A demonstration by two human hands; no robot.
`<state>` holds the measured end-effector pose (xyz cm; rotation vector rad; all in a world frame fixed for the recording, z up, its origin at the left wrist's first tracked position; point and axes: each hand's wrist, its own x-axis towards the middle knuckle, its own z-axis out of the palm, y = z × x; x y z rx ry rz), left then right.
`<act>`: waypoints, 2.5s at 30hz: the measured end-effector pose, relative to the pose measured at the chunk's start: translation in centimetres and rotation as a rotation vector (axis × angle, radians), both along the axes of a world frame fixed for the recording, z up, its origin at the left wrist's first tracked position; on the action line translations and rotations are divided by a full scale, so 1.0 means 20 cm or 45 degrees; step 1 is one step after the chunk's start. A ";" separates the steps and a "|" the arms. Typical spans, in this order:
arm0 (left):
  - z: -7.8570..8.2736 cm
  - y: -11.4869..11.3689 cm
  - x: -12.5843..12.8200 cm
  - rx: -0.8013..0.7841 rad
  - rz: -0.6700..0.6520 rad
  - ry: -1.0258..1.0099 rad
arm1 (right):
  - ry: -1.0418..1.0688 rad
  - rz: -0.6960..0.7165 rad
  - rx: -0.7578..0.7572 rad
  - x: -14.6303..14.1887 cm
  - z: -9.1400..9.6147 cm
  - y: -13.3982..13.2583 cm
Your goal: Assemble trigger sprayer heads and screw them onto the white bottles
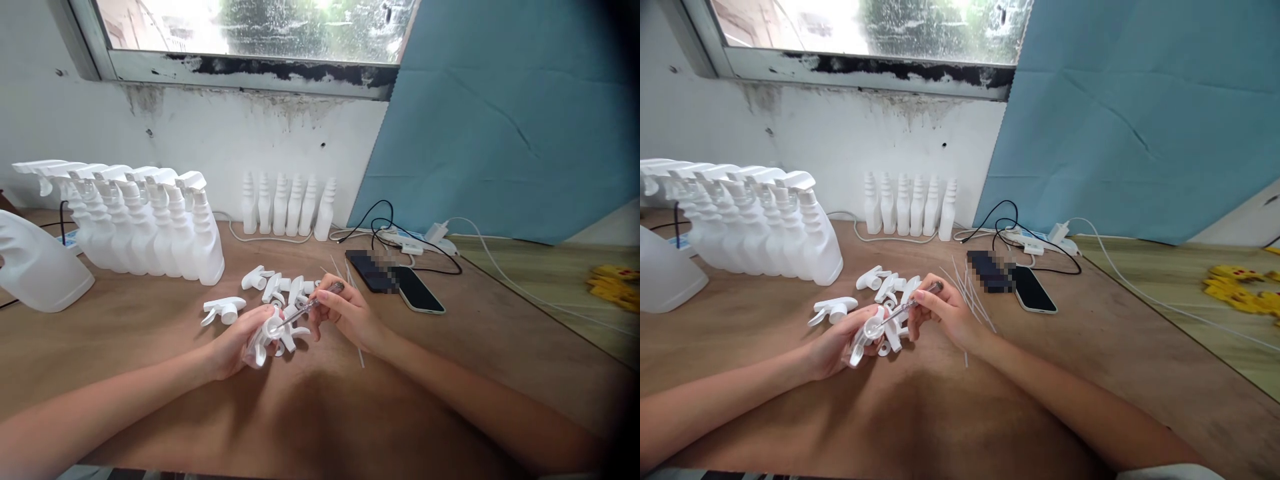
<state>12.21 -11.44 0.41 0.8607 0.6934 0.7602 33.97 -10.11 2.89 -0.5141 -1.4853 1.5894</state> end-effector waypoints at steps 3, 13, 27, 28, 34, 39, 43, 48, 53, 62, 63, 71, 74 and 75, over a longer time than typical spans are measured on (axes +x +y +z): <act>0.04 0.00 -0.04 0.216 0.068 0.265 | -0.067 -0.023 -0.013 0.01 0.00 0.01; 0.10 0.04 -0.16 1.258 0.303 1.017 | -0.347 -0.218 0.306 0.02 0.07 -0.05; 0.21 0.03 -0.18 1.142 0.271 0.886 | -0.763 -0.631 1.081 0.08 0.05 -0.02; 0.21 0.03 -0.19 1.142 0.246 0.918 | -0.793 -0.702 1.157 0.10 0.04 0.00; 0.16 0.06 -0.20 1.273 0.067 0.972 | -1.189 -0.878 1.448 0.20 0.01 0.05; 0.14 0.09 -0.21 1.329 0.044 0.986 | -1.588 -0.723 1.627 0.22 -0.09 0.08; 0.13 0.10 -0.22 1.333 0.050 1.030 | -1.747 -0.596 1.562 0.21 -0.14 0.10; 0.11 0.11 -0.22 1.487 0.035 1.184 | -1.717 -0.501 1.378 0.21 -0.15 0.09; 0.09 0.12 -0.22 1.604 0.030 1.256 | -1.701 -0.468 1.354 0.21 -0.17 0.09; 0.05 0.14 -0.22 1.761 -0.018 1.409 | -1.512 -0.465 1.226 0.22 -0.21 0.10; 0.04 0.14 -0.22 1.785 -0.021 1.445 | -1.496 -0.463 1.221 0.22 -0.22 0.11; 0.15 0.21 -0.31 2.098 0.370 1.731 | -1.437 -0.453 1.221 0.23 -0.23 0.12; 0.28 0.25 -0.51 2.131 0.918 1.840 | -1.448 -0.470 1.223 0.23 -0.23 0.12; 0.32 0.24 -0.60 2.095 1.140 1.830 | -1.455 -0.471 1.226 0.23 -0.23 0.12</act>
